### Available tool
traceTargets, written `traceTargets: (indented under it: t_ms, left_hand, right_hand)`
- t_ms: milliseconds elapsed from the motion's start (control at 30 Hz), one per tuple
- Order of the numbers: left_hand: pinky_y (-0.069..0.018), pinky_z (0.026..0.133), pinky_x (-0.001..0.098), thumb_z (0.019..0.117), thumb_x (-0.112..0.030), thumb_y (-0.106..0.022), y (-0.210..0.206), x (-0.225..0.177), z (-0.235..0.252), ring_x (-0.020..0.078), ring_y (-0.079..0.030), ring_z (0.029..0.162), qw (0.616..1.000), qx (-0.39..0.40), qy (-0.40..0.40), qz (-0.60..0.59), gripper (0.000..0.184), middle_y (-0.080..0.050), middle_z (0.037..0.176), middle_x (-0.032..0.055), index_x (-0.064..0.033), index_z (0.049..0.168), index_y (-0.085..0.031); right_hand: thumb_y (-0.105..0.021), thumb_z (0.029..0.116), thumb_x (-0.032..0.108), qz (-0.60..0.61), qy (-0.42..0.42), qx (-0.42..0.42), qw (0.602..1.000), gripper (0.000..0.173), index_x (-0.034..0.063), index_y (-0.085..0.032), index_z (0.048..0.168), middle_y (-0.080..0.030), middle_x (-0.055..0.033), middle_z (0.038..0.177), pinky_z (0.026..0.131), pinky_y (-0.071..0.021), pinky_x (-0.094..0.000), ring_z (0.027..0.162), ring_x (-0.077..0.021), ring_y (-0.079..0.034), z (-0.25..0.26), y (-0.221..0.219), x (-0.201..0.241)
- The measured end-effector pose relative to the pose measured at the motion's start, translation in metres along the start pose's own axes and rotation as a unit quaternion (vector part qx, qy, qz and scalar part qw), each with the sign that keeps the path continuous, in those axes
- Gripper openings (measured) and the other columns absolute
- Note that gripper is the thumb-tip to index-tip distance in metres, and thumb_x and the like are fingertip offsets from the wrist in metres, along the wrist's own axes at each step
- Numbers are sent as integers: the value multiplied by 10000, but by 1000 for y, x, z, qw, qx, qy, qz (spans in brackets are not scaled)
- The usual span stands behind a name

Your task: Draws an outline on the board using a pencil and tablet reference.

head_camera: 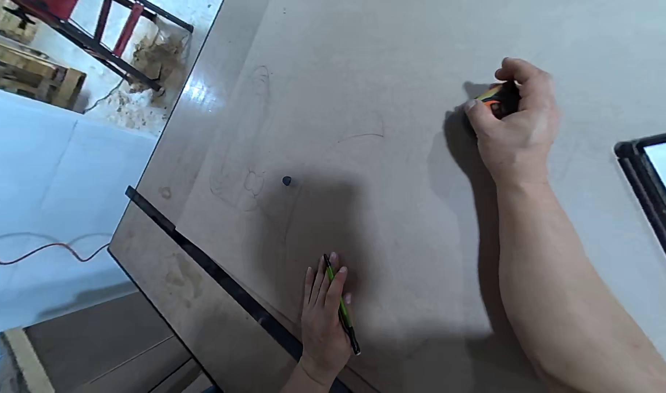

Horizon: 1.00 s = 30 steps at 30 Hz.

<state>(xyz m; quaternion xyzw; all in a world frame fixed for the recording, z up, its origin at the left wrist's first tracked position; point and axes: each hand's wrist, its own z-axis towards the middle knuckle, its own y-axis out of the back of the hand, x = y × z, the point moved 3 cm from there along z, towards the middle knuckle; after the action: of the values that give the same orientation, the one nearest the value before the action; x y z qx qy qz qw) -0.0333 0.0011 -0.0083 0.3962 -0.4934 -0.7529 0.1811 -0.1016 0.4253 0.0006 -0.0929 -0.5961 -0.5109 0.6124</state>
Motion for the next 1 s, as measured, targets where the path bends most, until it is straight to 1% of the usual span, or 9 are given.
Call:
traceTargets:
  t_ms: [67, 133, 200, 267, 367, 500, 600, 833, 1000]
  left_hand:
    - [-307, 1243, 589, 1093, -316, -449, 5, 1, 3, 287, -454, 1464, 998, -1, 25, -61, 392, -539, 1535, 72, -235, 1465, -541]
    - [-389, 1211, 560, 1106, -322, -443, 20, 4, 23, 289, -531, 1400, 980, -3, 76, -185, 383, -598, 1476, 63, -197, 1443, -574]
    - [-550, 1064, 478, 1104, -406, -435, 37, 12, 64, 273, -670, 1216, 954, -29, 133, -268, 416, -699, 1318, 66, -181, 1416, -593]
    - [-636, 886, 425, 1098, -394, -464, 42, 25, 115, 249, -748, 991, 942, -59, 144, -298, 401, -761, 1113, 83, -141, 1350, -645]
    - [-639, 828, 383, 1078, -277, -542, 27, 34, 196, 223, -752, 896, 918, -42, 116, -377, 334, -768, 1010, 114, -13, 1221, -687]
    - [-644, 751, 355, 983, -66, -668, -9, 26, 280, 202, -741, 798, 856, 41, 50, -513, 171, -751, 922, 133, 30, 1123, -693]
    - [-618, 689, 311, 952, -10, -672, -34, 25, 317, 177, -715, 735, 826, 76, 41, -556, 128, -736, 861, 134, 29, 1075, -675]
    - [-572, 599, 264, 930, 25, -644, -53, 24, 322, 140, -667, 676, 877, 59, -23, -477, 95, -711, 826, 98, 15, 1022, -665]
    - [-570, 541, 266, 933, 24, -661, -54, 16, 318, 147, -664, 604, 892, -8, 28, -451, 32, -712, 761, 109, 26, 964, -664]
  right_hand:
    - [-696, 931, 333, 28, -20, -3, 999, 538, 132, -567, 1413, -629, -64, 1329, 918, -537, -298, 1108, -115, -633, 3, 1, -3]
    - [-696, 939, 320, 56, -32, -11, 998, 499, 125, -578, 1383, -649, -49, 1276, 867, -552, -278, 1043, -98, -648, 4, 1, -7]
    - [-700, 946, 325, 61, -41, -22, 997, 473, 120, -588, 1357, -662, -37, 1241, 840, -549, -254, 1006, -77, -652, 6, 2, -10]
    - [-698, 948, 327, 59, -43, -22, 997, 461, 117, -590, 1344, -665, -26, 1224, 821, -539, -230, 984, -58, -647, 6, 1, -11]
    - [-704, 947, 307, 70, -46, -28, 996, 445, 113, -592, 1331, -664, -18, 1213, 805, -542, -221, 967, -52, -648, 7, 2, -12]
    - [-707, 946, 309, 80, -59, -28, 995, 433, 131, -595, 1324, -666, -1, 1215, 816, -553, -214, 984, -39, -657, 7, 4, -13]
    - [-706, 961, 321, 83, -83, -18, 993, 437, 165, -581, 1349, -657, 14, 1233, 808, -563, -233, 969, -44, -664, 6, 6, -13]
    - [-698, 951, 340, 49, -65, -33, 996, 380, 169, -630, 1284, -689, 42, 1165, 826, -547, -205, 995, -11, -655, 5, 2, -13]
    - [-689, 948, 332, 53, -67, -36, 996, 356, 183, -634, 1266, -692, 70, 1146, 824, -541, -196, 1000, 7, -650, 6, 0, -14]
